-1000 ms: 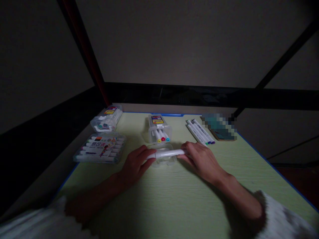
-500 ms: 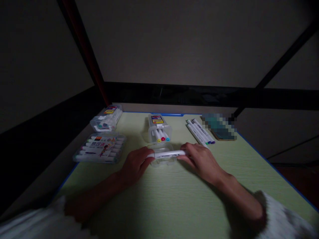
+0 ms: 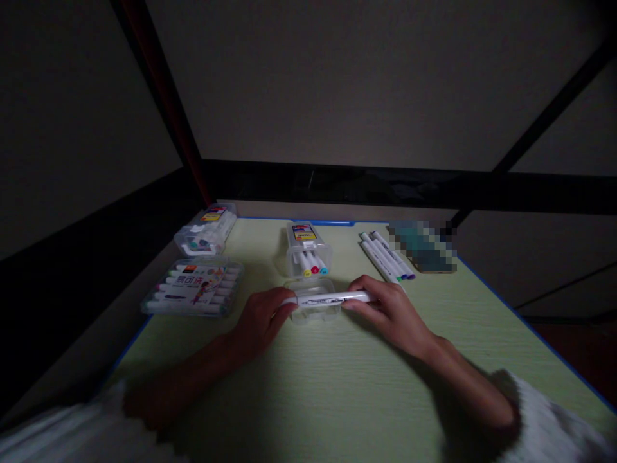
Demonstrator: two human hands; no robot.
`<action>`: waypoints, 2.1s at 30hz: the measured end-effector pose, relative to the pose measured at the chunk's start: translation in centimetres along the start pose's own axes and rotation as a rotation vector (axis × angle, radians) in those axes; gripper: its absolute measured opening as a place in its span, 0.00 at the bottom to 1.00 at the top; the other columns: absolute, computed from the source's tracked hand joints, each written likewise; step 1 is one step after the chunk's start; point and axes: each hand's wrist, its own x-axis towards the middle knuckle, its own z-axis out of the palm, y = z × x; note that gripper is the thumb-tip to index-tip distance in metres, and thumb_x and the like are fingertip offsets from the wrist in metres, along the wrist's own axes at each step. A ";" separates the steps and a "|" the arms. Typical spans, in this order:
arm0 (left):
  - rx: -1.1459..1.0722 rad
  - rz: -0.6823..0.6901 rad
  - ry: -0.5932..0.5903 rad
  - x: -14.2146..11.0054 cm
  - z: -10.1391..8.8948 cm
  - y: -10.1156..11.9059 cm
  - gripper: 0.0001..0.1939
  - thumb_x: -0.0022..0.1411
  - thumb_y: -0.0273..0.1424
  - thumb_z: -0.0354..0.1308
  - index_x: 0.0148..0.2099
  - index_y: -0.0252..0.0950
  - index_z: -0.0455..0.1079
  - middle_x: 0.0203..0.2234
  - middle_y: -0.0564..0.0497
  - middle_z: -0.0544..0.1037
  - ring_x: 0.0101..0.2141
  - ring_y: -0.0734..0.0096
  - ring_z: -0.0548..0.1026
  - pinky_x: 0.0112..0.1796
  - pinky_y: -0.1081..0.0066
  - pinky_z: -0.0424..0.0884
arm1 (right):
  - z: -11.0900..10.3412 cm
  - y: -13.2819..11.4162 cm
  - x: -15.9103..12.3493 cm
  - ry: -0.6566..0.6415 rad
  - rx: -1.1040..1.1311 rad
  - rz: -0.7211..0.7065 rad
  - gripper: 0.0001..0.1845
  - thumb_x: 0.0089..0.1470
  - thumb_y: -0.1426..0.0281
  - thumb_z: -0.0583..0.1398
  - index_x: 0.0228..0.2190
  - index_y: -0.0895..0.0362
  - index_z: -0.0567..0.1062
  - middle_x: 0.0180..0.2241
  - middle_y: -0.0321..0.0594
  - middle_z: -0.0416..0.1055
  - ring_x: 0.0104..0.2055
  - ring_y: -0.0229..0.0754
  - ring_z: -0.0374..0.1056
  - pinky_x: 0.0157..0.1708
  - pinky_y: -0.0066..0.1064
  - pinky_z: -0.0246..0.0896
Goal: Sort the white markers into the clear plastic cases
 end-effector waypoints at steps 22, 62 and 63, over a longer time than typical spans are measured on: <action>0.019 0.044 0.050 -0.4 0.0 0.1 0.15 0.66 0.33 0.42 0.35 0.32 0.67 0.23 0.51 0.73 0.23 0.74 0.71 0.26 0.76 0.65 | 0.1 -0.7 0.9 -0.038 0.714 0.361 0.20 0.53 0.54 0.54 0.21 0.56 0.61 0.11 0.24 0.49 0.15 0.29 0.38 0.15 0.25 0.32; 0.032 0.079 0.038 -0.5 0.2 -0.1 0.14 0.64 0.35 0.45 0.34 0.33 0.68 0.23 0.50 0.74 0.23 0.73 0.72 0.26 0.75 0.68 | 0.1 -0.3 0.6 -0.009 0.485 0.128 0.08 0.48 0.67 0.61 0.28 0.56 0.67 0.22 0.31 0.58 0.23 0.33 0.51 0.20 0.26 0.47; 0.026 0.067 0.026 -0.4 0.1 -0.1 0.15 0.64 0.35 0.44 0.34 0.33 0.68 0.21 0.51 0.74 0.22 0.74 0.71 0.25 0.76 0.67 | 0.0 -0.4 0.6 -0.014 0.484 0.130 0.08 0.47 0.66 0.61 0.28 0.56 0.67 0.22 0.31 0.57 0.22 0.33 0.51 0.20 0.26 0.47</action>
